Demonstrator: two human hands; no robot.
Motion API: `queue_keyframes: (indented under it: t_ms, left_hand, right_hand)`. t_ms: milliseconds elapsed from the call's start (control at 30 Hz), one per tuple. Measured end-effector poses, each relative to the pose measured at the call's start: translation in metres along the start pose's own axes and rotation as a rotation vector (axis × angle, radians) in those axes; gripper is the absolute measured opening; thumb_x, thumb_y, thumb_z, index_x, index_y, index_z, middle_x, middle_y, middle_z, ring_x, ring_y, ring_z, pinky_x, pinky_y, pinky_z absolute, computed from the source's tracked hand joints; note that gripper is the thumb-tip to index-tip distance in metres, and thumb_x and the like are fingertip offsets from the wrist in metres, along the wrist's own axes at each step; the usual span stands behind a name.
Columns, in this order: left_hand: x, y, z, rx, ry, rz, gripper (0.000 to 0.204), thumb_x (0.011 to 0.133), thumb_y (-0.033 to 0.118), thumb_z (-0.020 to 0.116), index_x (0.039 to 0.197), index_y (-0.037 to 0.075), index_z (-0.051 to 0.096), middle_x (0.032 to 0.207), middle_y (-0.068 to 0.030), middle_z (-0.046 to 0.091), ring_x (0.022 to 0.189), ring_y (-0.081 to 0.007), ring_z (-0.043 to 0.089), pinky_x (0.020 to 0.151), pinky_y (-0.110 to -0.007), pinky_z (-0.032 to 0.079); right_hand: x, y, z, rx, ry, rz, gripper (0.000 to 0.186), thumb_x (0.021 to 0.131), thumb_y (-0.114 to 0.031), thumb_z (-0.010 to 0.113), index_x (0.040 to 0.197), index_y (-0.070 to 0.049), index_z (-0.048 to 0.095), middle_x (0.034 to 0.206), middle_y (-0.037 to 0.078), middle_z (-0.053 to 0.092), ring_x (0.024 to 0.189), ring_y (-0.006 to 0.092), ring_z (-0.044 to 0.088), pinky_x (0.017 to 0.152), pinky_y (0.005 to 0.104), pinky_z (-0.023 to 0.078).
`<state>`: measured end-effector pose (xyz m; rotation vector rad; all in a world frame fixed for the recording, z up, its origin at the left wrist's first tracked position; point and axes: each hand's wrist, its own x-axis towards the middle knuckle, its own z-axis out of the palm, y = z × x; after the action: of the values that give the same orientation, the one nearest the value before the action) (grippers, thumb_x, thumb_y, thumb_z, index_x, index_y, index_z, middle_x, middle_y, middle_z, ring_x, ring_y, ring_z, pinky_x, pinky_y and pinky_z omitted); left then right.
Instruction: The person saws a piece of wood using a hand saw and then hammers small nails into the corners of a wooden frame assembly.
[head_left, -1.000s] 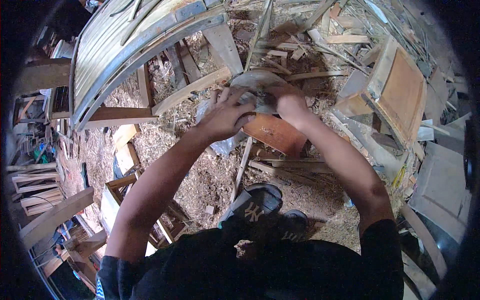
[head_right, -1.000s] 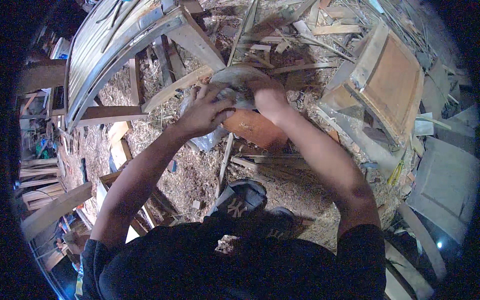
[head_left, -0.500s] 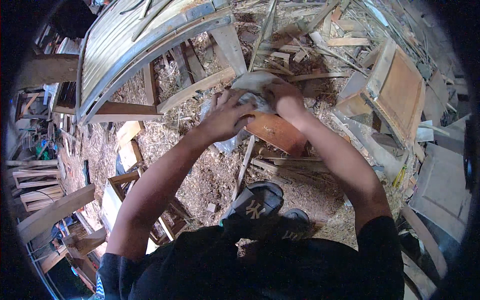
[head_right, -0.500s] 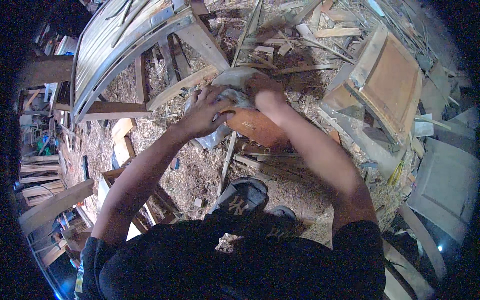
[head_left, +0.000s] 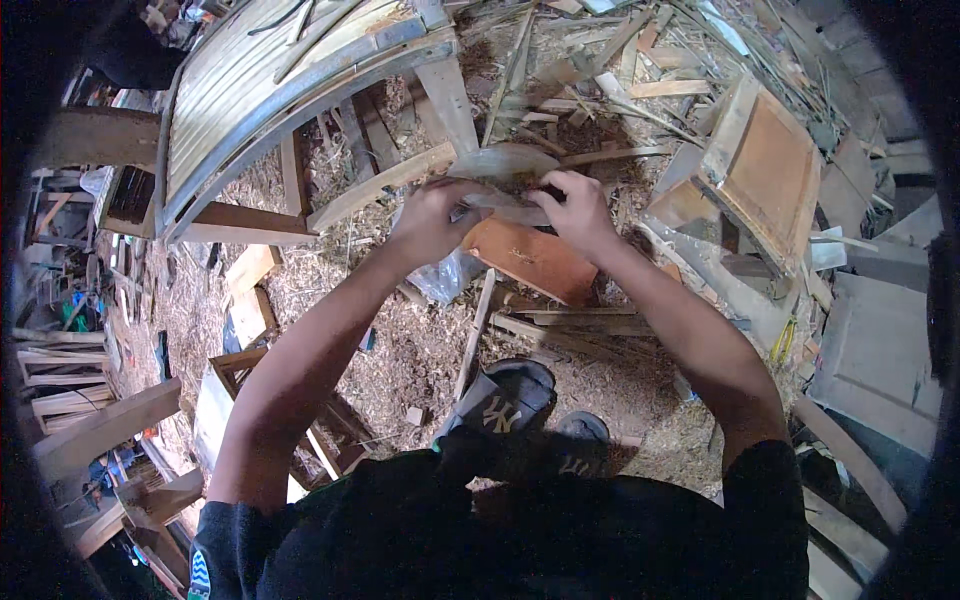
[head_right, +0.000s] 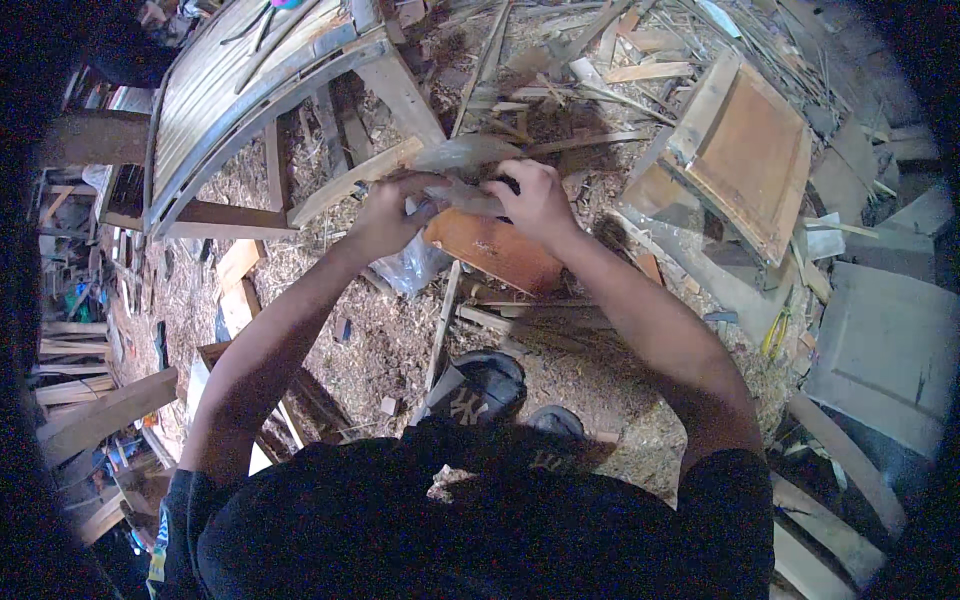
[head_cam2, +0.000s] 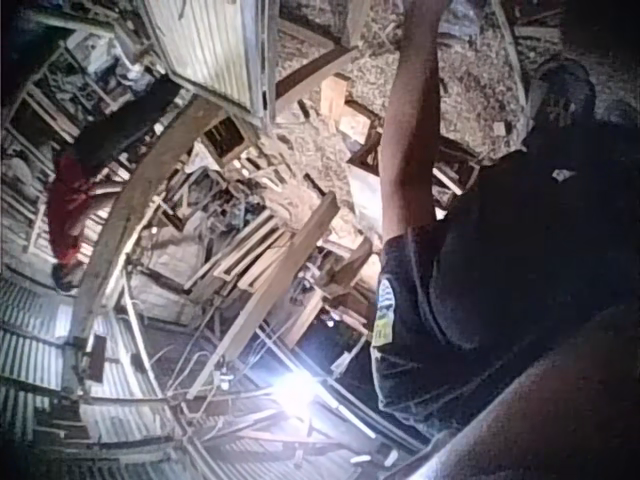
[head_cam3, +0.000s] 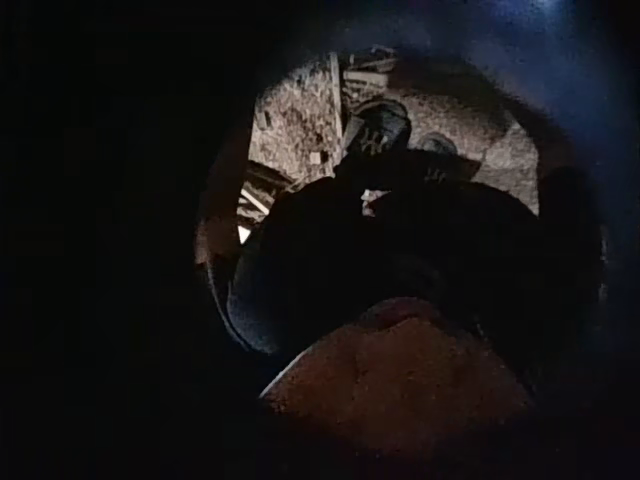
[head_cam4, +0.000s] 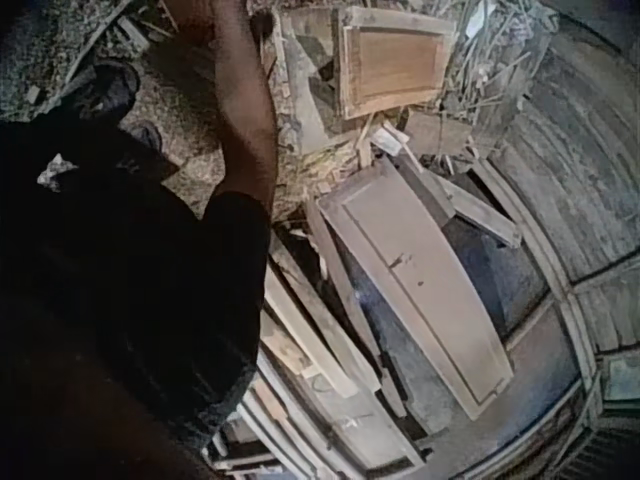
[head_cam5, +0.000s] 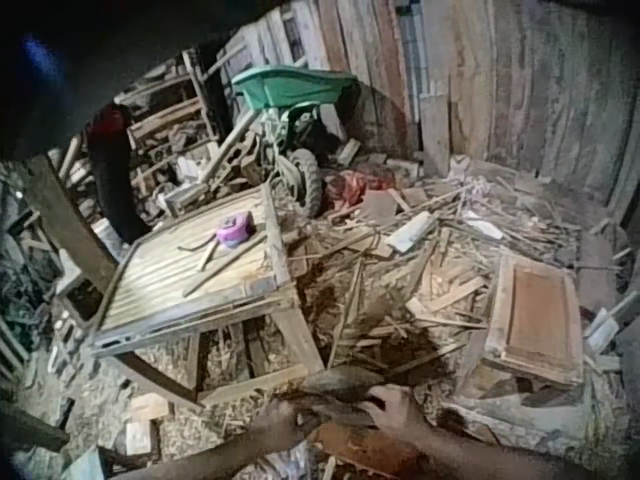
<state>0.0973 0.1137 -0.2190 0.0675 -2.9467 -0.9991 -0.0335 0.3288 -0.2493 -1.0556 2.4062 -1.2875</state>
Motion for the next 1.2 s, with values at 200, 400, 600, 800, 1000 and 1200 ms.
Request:
queue_keyframes:
  t_ms: [200,400,600,800,1000,1200]
  left_hand:
    - [0.025,0.042,0.009,-0.107,0.055,-0.052,0.030,0.091,0.035,0.077,0.109,0.012,0.077,0.095,-0.0137,0.077,0.076,-0.0308,0.074,0.071,-0.040,0.058]
    - [0.038,0.063,0.017,-0.066,0.044,0.100,0.022,0.093,0.031,0.076,0.099,0.010,0.078,0.089,-0.0134,0.076,0.074,-0.0310,0.073,0.068,-0.041,0.056]
    - [0.049,0.083,0.033,-0.057,-0.078,0.171,0.021,0.094,0.024,0.073,0.097,0.004,0.077,0.087,-0.0174,0.075,0.077,-0.0332,0.074,0.070,-0.040,0.056]
    - [0.050,0.073,0.060,-0.310,-0.119,0.096,0.029,0.099,0.029,0.067,0.101,0.002,0.077,0.090,-0.0172,0.076,0.079,-0.0329,0.074,0.072,-0.041,0.056]
    - [0.077,0.108,0.065,-0.201,-0.015,0.246,0.029,0.101,0.029,0.065,0.101,0.002,0.075,0.087,-0.0163,0.074,0.078,-0.0324,0.072,0.073,-0.039,0.055]
    - [0.138,0.143,0.059,-0.128,0.098,0.392,0.030,0.100,0.031,0.066,0.109,0.004,0.073,0.094,-0.0164,0.073,0.089,-0.0324,0.071,0.082,-0.040,0.055]
  right_hand:
    - [-0.016,0.001,-0.017,0.188,0.052,-0.040,0.017,0.090,-0.016,0.072,0.096,-0.001,0.074,0.095,0.018,0.073,0.092,0.0322,0.072,0.083,0.0396,0.055]
    - [-0.038,-0.006,-0.035,0.175,0.010,0.015,0.016,0.091,-0.011,0.072,0.103,-0.001,0.074,0.095,0.015,0.073,0.082,0.0234,0.071,0.074,0.0345,0.056]
    - [-0.065,0.010,-0.047,0.106,0.035,-0.011,0.017,0.090,-0.011,0.072,0.103,-0.001,0.073,0.098,0.016,0.072,0.081,0.0253,0.071,0.073,0.0361,0.056]
    - [-0.090,0.007,-0.065,0.135,0.080,-0.077,0.024,0.092,-0.009,0.070,0.114,-0.001,0.071,0.100,0.018,0.071,0.090,0.0272,0.071,0.079,0.0380,0.056]
    - [-0.152,0.008,-0.127,0.080,0.090,-0.021,0.026,0.094,-0.007,0.068,0.120,-0.003,0.069,0.106,0.018,0.072,0.098,0.0307,0.071,0.088,0.0383,0.056]
    - [-0.183,0.009,-0.218,-0.205,0.415,-0.038,0.021,0.093,-0.002,0.070,0.114,-0.001,0.072,0.111,0.013,0.074,0.102,0.0230,0.072,0.090,0.0342,0.057]
